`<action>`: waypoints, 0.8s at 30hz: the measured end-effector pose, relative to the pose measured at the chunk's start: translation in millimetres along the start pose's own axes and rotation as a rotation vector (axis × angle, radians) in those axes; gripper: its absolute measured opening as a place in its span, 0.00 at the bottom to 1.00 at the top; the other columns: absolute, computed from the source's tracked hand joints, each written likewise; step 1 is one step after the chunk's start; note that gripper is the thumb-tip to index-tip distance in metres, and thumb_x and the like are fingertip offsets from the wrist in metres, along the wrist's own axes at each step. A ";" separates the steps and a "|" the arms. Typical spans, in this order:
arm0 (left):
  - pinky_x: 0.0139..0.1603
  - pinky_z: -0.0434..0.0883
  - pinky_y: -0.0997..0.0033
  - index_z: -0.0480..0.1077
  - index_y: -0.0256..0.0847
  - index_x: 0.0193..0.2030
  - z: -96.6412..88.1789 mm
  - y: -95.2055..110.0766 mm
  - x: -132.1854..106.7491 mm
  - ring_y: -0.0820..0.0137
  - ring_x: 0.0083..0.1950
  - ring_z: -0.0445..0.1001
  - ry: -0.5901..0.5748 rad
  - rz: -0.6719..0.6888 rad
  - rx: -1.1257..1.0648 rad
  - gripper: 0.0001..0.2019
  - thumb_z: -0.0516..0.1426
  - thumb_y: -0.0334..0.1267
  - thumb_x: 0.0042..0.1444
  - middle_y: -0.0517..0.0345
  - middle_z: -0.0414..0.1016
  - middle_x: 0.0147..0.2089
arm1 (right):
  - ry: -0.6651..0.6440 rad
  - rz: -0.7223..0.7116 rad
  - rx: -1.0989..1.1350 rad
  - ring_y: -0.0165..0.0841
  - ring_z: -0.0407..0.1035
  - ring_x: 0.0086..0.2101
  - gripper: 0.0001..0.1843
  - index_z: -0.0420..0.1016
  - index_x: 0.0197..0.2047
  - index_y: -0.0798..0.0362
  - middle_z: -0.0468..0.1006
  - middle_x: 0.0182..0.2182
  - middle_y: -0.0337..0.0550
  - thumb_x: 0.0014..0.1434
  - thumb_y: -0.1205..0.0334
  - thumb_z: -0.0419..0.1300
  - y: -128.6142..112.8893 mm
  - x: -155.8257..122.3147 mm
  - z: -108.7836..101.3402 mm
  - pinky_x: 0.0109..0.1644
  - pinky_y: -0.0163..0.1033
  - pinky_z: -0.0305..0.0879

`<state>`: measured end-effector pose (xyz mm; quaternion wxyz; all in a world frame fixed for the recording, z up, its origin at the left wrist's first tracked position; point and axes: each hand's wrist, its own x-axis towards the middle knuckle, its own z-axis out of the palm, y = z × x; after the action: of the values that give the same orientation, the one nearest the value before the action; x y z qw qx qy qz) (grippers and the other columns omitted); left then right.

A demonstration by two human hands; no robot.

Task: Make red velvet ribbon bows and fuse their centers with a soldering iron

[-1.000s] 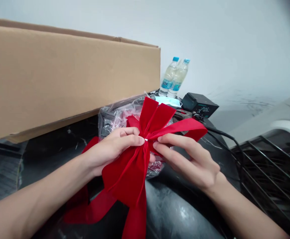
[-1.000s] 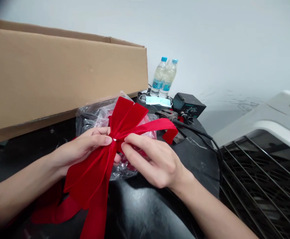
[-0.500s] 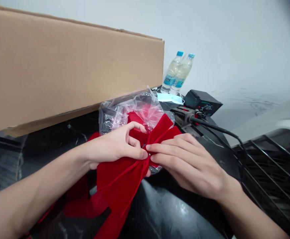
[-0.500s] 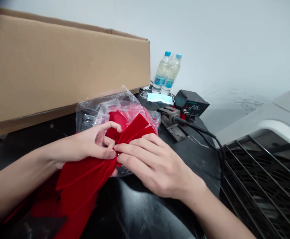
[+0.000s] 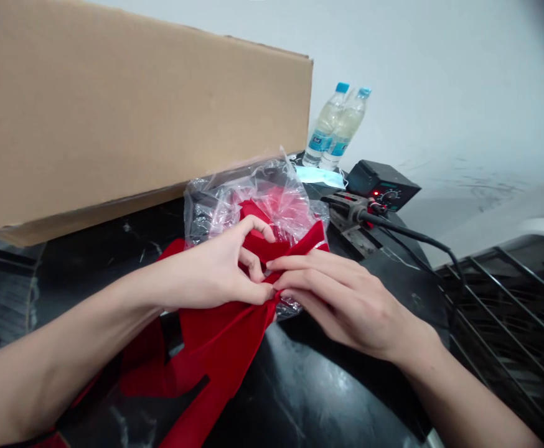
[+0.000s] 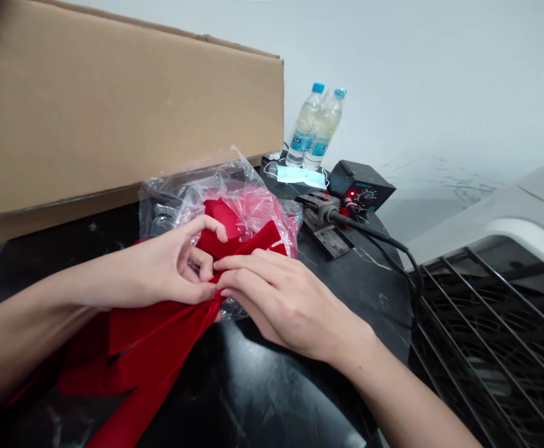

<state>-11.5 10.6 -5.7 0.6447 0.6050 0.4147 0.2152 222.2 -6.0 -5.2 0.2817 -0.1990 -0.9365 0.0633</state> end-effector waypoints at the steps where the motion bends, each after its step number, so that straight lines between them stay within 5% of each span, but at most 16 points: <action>1: 0.29 0.63 0.80 0.58 0.50 0.54 0.4 -0.5 -0.9 0.78 0.28 0.68 0.002 0.003 0.001 0.28 0.67 0.33 0.52 0.68 0.72 0.32 | -0.011 0.014 0.003 0.35 0.77 0.48 0.07 0.75 0.49 0.57 0.82 0.51 0.51 0.69 0.72 0.59 0.2 0.3 0.6 0.52 0.42 0.73; 12: 0.35 0.71 0.77 0.59 0.52 0.59 4.0 2.9 -8.4 0.73 0.33 0.75 -0.031 0.071 0.075 0.29 0.65 0.31 0.55 0.65 0.74 0.35 | -0.022 0.213 0.125 0.34 0.77 0.43 0.08 0.75 0.49 0.53 0.82 0.44 0.44 0.68 0.70 0.61 -5.6 0.1 1.8 0.50 0.39 0.72; 21: 0.34 0.75 0.74 0.60 0.51 0.61 11.9 4.0 -11.8 0.65 0.38 0.83 -0.002 0.148 0.219 0.27 0.65 0.37 0.58 0.61 0.78 0.38 | 0.013 0.444 0.288 0.24 0.75 0.26 0.09 0.80 0.40 0.50 0.84 0.33 0.31 0.60 0.73 0.70 -12.3 5.0 -10.4 0.32 0.28 0.68; 24: 0.33 0.75 0.74 0.60 0.50 0.62 13.0 6.8 -12.8 0.64 0.38 0.83 -0.011 0.136 0.219 0.28 0.66 0.41 0.58 0.60 0.78 0.36 | -0.034 0.430 0.287 0.23 0.75 0.25 0.11 0.82 0.46 0.48 0.85 0.34 0.31 0.62 0.70 0.68 -11.3 5.0 -16.2 0.29 0.28 0.66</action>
<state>-6.8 -6.0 3.3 0.5610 0.6996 0.3902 0.2088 223.6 -14.1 13.4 0.2711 -0.3506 -0.8587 0.2573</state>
